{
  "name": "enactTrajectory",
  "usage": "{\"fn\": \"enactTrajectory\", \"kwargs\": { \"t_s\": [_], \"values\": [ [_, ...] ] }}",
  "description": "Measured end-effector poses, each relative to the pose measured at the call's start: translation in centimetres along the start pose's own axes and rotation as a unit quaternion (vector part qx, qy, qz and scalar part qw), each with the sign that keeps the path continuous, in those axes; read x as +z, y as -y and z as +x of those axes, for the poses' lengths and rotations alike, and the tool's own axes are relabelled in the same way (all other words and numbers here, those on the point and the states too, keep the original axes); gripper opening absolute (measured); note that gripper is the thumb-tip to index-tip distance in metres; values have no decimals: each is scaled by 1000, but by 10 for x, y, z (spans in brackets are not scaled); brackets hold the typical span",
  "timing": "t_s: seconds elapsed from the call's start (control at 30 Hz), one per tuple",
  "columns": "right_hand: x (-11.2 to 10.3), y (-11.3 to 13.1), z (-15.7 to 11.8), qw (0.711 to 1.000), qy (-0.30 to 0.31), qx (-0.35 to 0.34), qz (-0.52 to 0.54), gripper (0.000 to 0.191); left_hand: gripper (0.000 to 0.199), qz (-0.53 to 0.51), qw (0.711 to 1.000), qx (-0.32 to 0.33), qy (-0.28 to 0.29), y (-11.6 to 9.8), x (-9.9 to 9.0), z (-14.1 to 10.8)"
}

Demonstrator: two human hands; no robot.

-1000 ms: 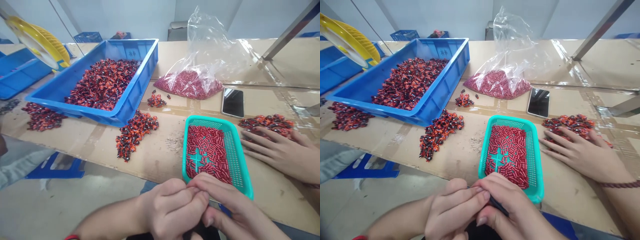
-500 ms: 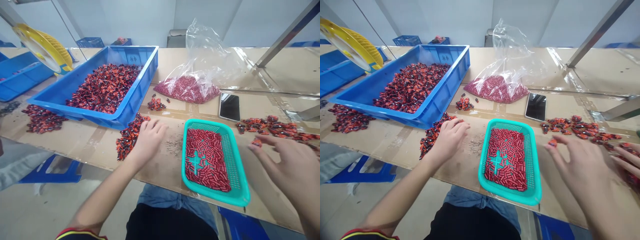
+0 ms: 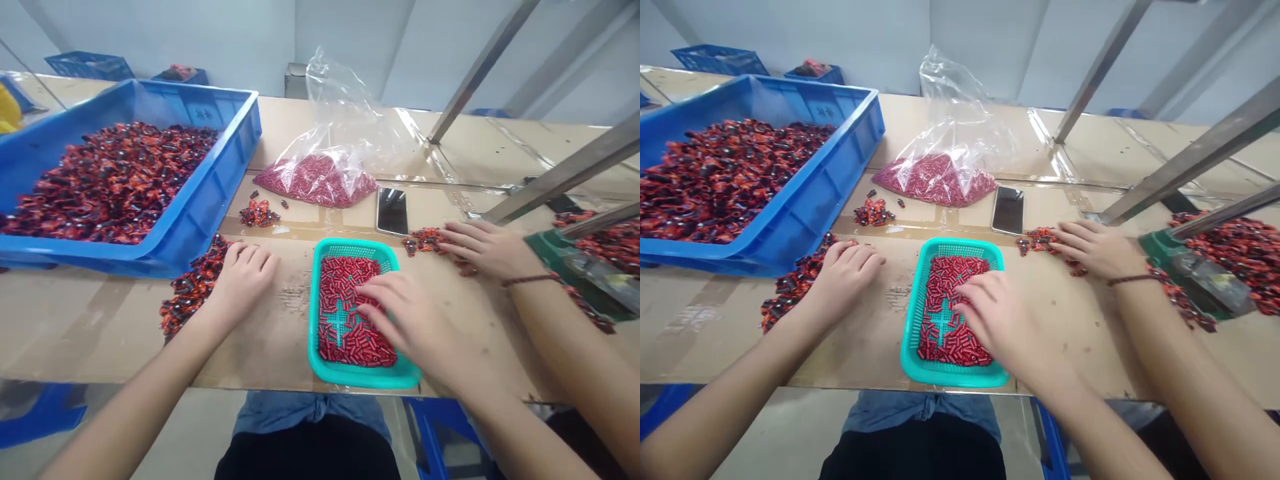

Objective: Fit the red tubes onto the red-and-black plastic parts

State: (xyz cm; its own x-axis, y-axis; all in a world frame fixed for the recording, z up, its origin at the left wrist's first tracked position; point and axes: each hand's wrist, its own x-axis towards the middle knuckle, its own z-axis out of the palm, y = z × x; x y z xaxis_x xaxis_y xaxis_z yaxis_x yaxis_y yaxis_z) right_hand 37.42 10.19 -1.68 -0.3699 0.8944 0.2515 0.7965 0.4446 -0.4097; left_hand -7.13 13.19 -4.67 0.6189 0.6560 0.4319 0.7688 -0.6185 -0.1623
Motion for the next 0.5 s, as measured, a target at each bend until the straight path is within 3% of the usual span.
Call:
{"fn": "enactTrajectory", "kwargs": {
  "t_s": [0.07,0.17,0.3,0.4,0.5],
  "values": [
    [-8,-5,18,998,21,43,40,30,27,7,1000,16,-6,0,-2,-2],
    [-10,-11,34,989,42,116,78,54,24,11,999,33,-20,4,-2,-5],
    [-17,-4,25,976,23,208,63,31,28,10,999,27,-44,13,6,-5],
    [-9,39,12,978,33,204,22,38,29,0,998,25,-51,20,10,-3],
    [28,101,17,990,63,125,-20,34,29,-39,999,1,-31,24,13,-4]
  ]
}}
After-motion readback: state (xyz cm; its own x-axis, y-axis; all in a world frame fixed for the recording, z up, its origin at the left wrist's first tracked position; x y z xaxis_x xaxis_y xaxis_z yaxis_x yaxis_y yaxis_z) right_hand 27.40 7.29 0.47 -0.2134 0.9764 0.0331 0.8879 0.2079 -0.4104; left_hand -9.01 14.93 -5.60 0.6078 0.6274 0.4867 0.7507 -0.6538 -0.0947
